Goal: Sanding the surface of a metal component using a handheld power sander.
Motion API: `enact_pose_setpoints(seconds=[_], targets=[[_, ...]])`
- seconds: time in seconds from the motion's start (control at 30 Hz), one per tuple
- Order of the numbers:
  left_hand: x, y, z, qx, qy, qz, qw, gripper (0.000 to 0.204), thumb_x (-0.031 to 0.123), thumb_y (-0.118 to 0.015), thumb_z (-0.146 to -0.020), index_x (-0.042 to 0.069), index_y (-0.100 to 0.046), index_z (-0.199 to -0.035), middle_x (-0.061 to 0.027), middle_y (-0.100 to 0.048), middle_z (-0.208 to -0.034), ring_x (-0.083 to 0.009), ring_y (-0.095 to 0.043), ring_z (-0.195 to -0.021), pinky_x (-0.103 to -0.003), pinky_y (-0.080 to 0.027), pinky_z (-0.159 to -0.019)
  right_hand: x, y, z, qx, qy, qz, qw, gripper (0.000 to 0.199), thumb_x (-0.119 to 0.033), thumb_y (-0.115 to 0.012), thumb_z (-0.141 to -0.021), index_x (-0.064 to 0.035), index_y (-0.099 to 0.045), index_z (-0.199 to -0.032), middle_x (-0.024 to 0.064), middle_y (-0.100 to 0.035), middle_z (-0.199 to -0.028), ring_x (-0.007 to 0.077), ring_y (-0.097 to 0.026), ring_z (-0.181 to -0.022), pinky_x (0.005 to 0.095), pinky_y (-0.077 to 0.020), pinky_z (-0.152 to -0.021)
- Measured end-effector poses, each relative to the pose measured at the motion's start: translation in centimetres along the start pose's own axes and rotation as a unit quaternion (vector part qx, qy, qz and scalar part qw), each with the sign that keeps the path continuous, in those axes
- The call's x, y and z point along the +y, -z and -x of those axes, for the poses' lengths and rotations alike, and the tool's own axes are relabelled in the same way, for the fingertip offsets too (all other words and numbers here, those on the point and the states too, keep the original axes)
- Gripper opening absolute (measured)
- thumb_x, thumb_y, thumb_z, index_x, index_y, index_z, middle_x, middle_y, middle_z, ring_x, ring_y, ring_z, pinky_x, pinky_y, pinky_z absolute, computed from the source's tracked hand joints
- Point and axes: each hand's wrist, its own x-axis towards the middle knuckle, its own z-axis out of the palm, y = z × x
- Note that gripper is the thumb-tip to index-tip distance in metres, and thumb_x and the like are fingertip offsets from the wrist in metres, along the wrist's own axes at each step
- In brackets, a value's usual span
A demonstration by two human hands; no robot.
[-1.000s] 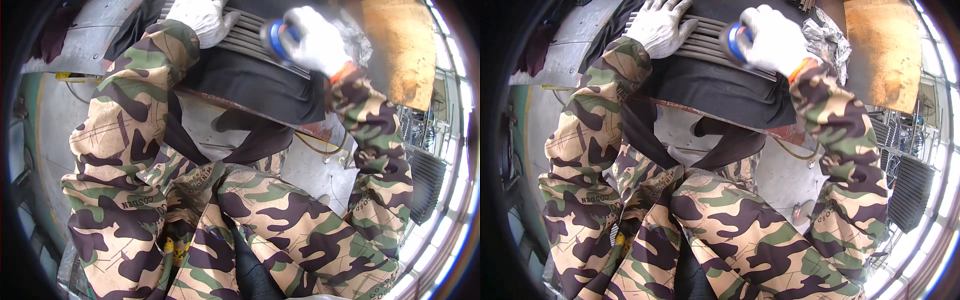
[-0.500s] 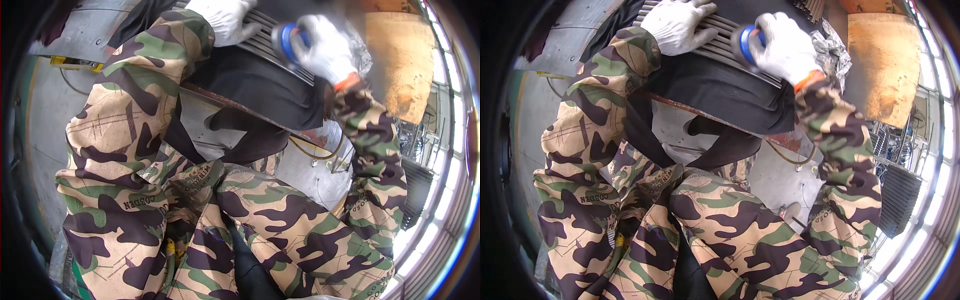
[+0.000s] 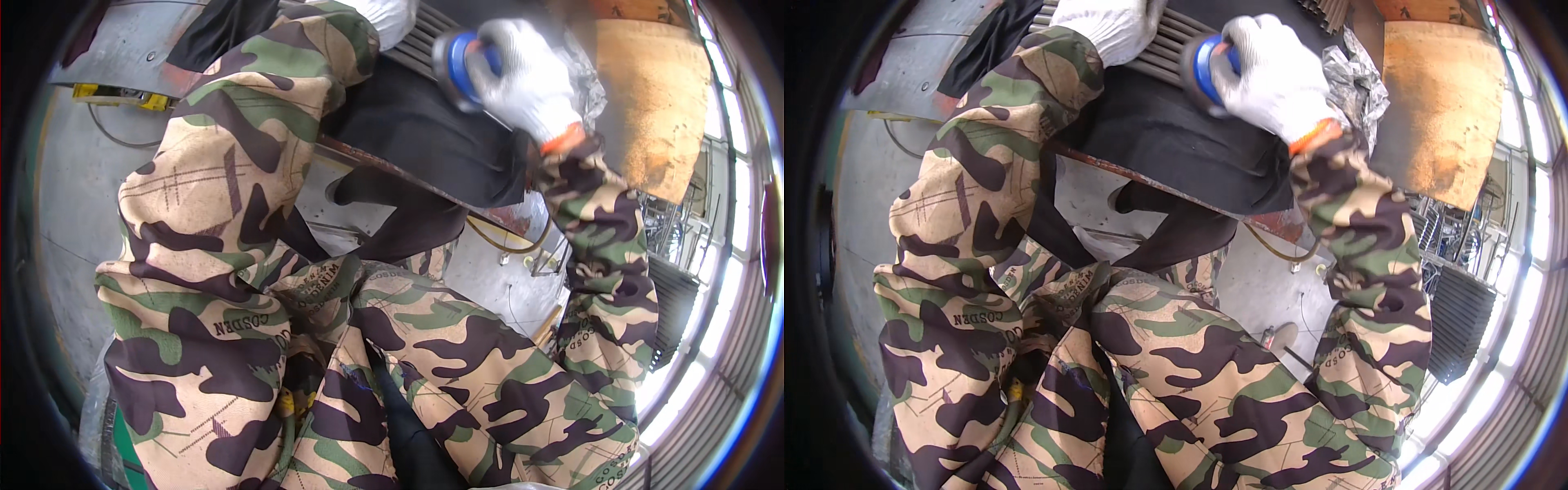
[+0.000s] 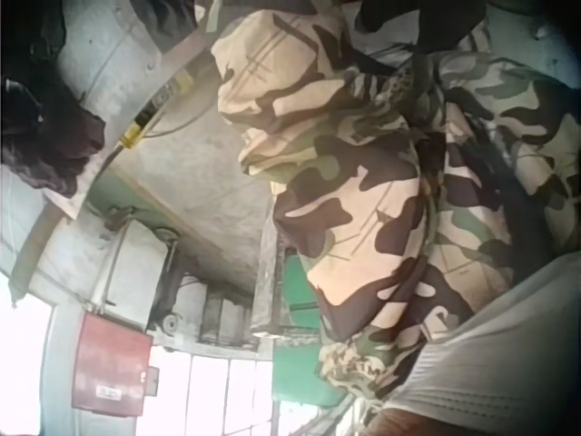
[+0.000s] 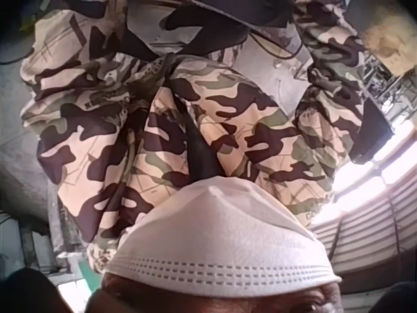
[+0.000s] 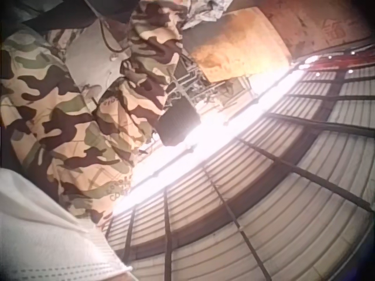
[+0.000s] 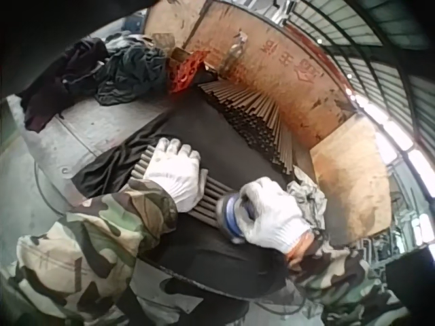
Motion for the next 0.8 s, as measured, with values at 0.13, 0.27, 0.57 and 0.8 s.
enact_pose_setpoints(seconds=[0.13, 0.27, 0.57, 0.8], targets=[[-1.9, 1.3, 0.8, 0.014, -0.005, -0.022, 1.0, 0.038, 0.032, -0.059, -0.095, -0.001, -0.069, -0.108, -0.0212, -0.068, -0.111, -0.0393, -0.06, -0.114, -0.055, -0.039, -0.107, 0.4, -1.1, -1.7, 0.032, -0.014, -0.01, 0.999, 0.028, -0.032, -0.069, -0.088, -0.0127, -0.066, -0.108, 0.0155, -0.066, -0.1, 0.0359, -0.068, -0.094, 0.0463, -0.0568, -0.081], [-1.2, 1.0, 0.7, 0.04, -0.029, -0.035, 0.998, 0.035, 0.032, -0.06, -0.094, 0.001, -0.07, -0.105, -0.0204, -0.068, -0.106, -0.0376, -0.061, -0.11, -0.053, -0.041, -0.103, -1.4, 0.3, 0.6, 0.019, 0.03, -0.047, 0.998, 0.025, -0.028, -0.068, -0.089, -0.0117, -0.066, -0.107, 0.0152, -0.066, -0.1, 0.038, -0.067, -0.095, 0.0473, -0.0564, -0.081], [-1.2, 1.3, 0.6, 0.025, -0.051, -0.042, 0.997, 0.034, 0.032, -0.061, -0.094, 0.001, -0.07, -0.102, -0.0188, -0.069, -0.103, -0.0372, -0.063, -0.106, -0.05, -0.043, -0.1, -2.4, 2.5, -0.9, 0.016, 0.014, -0.05, 0.999, 0.02, -0.021, -0.071, -0.084, -0.0075, -0.063, -0.097, 0.0171, -0.062, -0.092, 0.039, -0.064, -0.085, 0.0469, -0.0545, -0.074], [-0.7, 2.2, 0.3, -0.019, -0.074, -0.032, 0.997, 0.039, 0.033, -0.06, -0.096, -0.001, -0.069, -0.114, -0.0196, -0.069, -0.115, -0.0383, -0.061, -0.116, -0.052, -0.041, -0.107, -0.1, 0.9, -0.7, 0.06, -0.015, -0.036, 0.997, 0.023, -0.024, -0.07, -0.084, -0.007, -0.063, -0.098, 0.0182, -0.061, -0.091, 0.0386, -0.064, -0.086, 0.0485, -0.0535, -0.074]])
